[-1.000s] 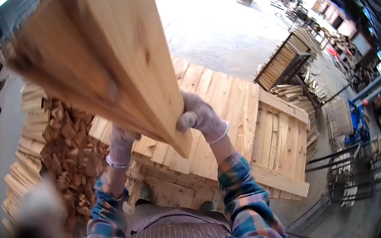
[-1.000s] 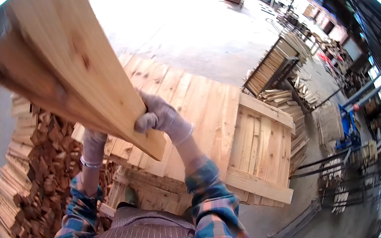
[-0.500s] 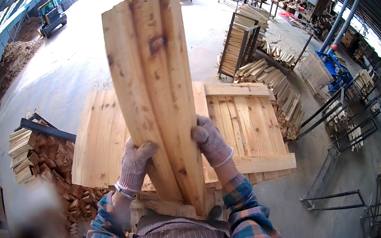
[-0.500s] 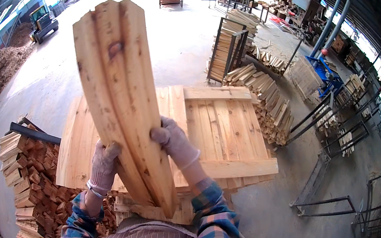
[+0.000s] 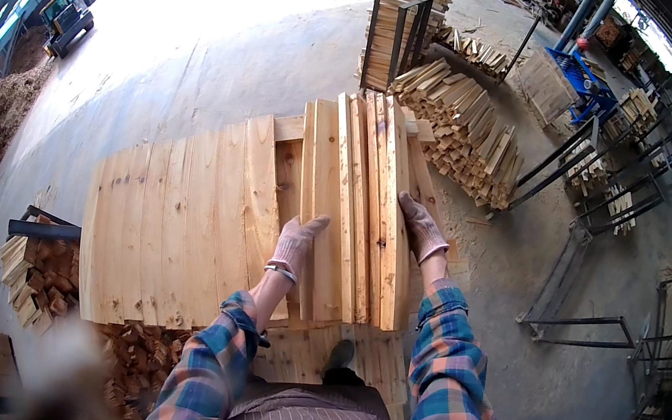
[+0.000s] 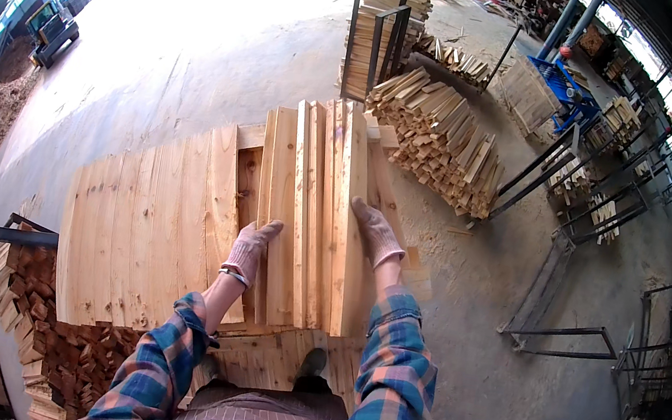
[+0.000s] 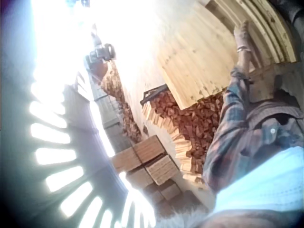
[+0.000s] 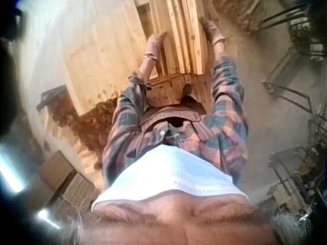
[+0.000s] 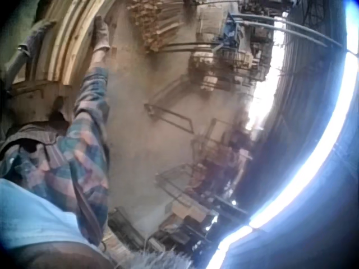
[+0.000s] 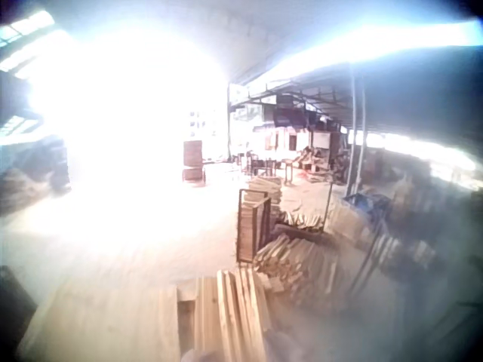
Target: The person repeatedly picks up wooden planks from a large pile and places them onto a wooden pallet. The person arranges the planks side-by-side to form a neat stack on the pallet, repeating this process throughout the video.
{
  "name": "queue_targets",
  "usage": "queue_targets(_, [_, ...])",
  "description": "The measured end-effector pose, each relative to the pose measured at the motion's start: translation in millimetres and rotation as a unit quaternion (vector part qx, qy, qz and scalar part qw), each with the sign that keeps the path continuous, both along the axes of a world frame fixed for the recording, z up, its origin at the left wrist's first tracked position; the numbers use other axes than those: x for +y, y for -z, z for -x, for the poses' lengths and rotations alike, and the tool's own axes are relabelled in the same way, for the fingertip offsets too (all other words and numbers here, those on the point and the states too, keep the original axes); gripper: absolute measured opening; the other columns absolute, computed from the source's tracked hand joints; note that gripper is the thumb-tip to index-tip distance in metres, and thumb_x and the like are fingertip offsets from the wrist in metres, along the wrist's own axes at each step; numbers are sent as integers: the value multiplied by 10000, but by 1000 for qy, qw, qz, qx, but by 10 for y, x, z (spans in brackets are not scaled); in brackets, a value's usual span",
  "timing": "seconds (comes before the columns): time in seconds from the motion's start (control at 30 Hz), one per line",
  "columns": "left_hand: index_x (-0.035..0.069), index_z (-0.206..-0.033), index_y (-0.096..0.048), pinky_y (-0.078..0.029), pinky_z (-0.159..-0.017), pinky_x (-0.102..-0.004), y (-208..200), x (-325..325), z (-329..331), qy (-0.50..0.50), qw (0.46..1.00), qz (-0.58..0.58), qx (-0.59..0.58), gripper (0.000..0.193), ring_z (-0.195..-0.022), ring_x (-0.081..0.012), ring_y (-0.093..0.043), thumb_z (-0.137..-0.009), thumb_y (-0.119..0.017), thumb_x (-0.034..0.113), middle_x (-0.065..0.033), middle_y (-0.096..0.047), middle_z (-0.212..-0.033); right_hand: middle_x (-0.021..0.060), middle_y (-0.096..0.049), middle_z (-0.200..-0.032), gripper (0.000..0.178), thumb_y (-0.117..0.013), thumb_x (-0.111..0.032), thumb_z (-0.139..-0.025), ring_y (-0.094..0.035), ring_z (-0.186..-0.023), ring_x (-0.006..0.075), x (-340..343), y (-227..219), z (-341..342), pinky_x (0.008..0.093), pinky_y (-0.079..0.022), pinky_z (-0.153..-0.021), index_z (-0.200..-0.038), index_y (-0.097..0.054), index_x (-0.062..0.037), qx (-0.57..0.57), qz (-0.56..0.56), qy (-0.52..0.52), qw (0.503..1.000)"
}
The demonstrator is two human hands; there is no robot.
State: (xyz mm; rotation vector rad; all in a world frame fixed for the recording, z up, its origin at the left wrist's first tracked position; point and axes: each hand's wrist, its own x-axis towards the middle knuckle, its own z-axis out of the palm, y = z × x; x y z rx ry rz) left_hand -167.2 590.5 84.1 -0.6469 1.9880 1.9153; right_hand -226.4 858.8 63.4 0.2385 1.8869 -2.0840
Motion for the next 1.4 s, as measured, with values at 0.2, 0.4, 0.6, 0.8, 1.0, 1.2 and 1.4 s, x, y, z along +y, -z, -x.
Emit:
queue_targets(0.2, [18,-1055,-637,-432,-759,-286,-193,-115,-143,-113,991,-47,49,357,-844,-114,-539,-882,-695,326,0,-626,-914,70,-664,-985,716,-713,-568,-793,-610,-864,148,-255,-396,-12,292,-502,-788,-1114,-626,66,13,11,-22,1000])
queue_targets(0.4, [1,-724,-565,-428,-532,-359,-475,-505,-60,-102,961,250,64,478,-545,-174,-507,-771,-777,426,-66,-559,-609,51,-697,-856,308,-697,-227,-881,-606,-729,82,199,-468,145,253,-508,-663,-1060,-661,21,89,-117,17,989])
queue_targets(0.6, [-14,-736,-586,-455,-545,-389,-812,-404,-39,-100,926,364,12,491,-562,-233,-585,-761,-774,439,-114,-598,-618,40,-709,-845,261,-635,-146,-907,-620,-724,73,308,-422,212,255,-516,-657,-1085,-644,45,125,-181,-18,975])
queue_targets(0.8, [-65,-1091,-613,-451,-803,-334,-575,-337,-11,-95,986,136,-8,516,-875,-204,-575,-858,-713,384,-115,-662,-957,95,-717,-908,270,-593,-71,-899,-626,-734,93,420,-165,264,243,-511,-641,-1144,-620,41,162,-91,-21,982])
queue_targets(1.0, [-48,-886,-640,-463,-690,-342,-460,-453,-35,-133,981,137,33,439,-717,-192,-566,-841,-726,380,-88,-642,-767,158,-696,-992,407,-583,-117,-899,-659,-737,165,43,-776,185,250,-543,-670,-1295,-553,-29,221,-368,-3,903])
queue_targets(1.2, [-25,-774,-632,-467,-574,-370,-532,-382,47,-70,902,426,3,450,-593,-229,-600,-747,-787,397,-126,-623,-625,169,-503,-1364,696,-649,-487,-823,-481,-1248,295,-1162,-878,-203,406,-328,-1106,-1388,-493,-112,463,-476,-229,712])
queue_targets(1.4, [-17,-852,-648,-476,-589,-348,-725,-696,-333,-135,965,212,69,324,-628,-174,-593,-780,-769,274,-85,-643,-709,237,-326,-1472,857,-664,-611,-747,-284,-1361,391,-1213,-645,-489,485,-192,-1127,-1404,-464,-98,360,-602,-170,693])
